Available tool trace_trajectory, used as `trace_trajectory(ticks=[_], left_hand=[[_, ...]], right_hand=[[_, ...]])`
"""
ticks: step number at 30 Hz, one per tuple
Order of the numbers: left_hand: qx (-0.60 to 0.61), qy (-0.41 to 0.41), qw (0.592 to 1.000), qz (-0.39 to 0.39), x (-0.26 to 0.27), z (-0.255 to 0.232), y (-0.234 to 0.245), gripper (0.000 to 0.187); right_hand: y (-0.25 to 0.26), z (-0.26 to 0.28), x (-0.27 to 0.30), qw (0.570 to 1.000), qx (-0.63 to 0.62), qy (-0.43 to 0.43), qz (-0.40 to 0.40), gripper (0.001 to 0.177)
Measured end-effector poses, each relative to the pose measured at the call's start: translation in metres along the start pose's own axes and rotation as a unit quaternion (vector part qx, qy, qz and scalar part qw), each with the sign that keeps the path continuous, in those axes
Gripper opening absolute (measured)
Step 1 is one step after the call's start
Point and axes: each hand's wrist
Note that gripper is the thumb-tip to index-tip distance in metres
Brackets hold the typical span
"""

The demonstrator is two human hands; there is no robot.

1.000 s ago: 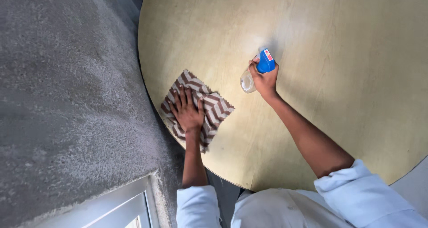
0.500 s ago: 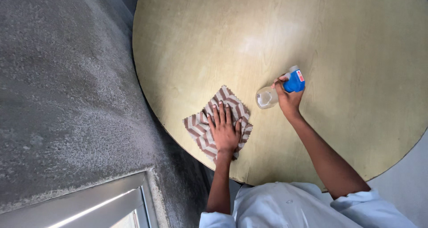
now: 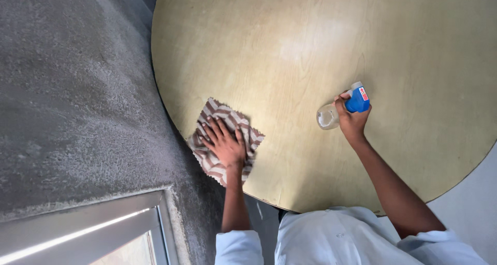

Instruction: The person wipes a large round wooden table with a striped cloth while holding a blue spray bottle. They repeatedly spray the surface and wipe in circular and back-and-forth motions across the table.

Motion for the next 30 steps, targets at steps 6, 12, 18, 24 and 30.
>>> trace_trajectory(ticks=[6, 12, 18, 24, 30], left_hand=[[0.064, -0.023, 0.997, 0.029, 0.055, -0.085, 0.039, 0.073], [0.130, -0.024, 0.990, 0.041, 0.109, -0.123, 0.070, 0.063], [0.139, 0.040, 0.989, 0.039, 0.138, -0.133, 0.076, 0.058], [0.081, 0.087, 0.993, -0.003, 0.110, -0.129, 0.069, 0.064], [0.027, 0.129, 0.991, 0.024, 0.040, -0.124, 0.035, 0.068]], right_hand=[[0.001, 0.000, -0.003, 0.999, -0.038, 0.002, 0.033, 0.014], [0.010, -0.007, -0.010, 0.994, -0.011, 0.032, 0.102, 0.014], [0.020, 0.003, -0.016, 0.984, 0.002, 0.036, 0.174, 0.013], [0.024, 0.007, -0.020, 0.978, 0.020, 0.036, 0.203, 0.014], [0.024, 0.003, -0.015, 0.981, 0.027, 0.038, 0.186, 0.013]])
Point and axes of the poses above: each hand's wrist, its own x-axis away from the middle knuckle, its own y-axis out of the back of the hand, z = x × y
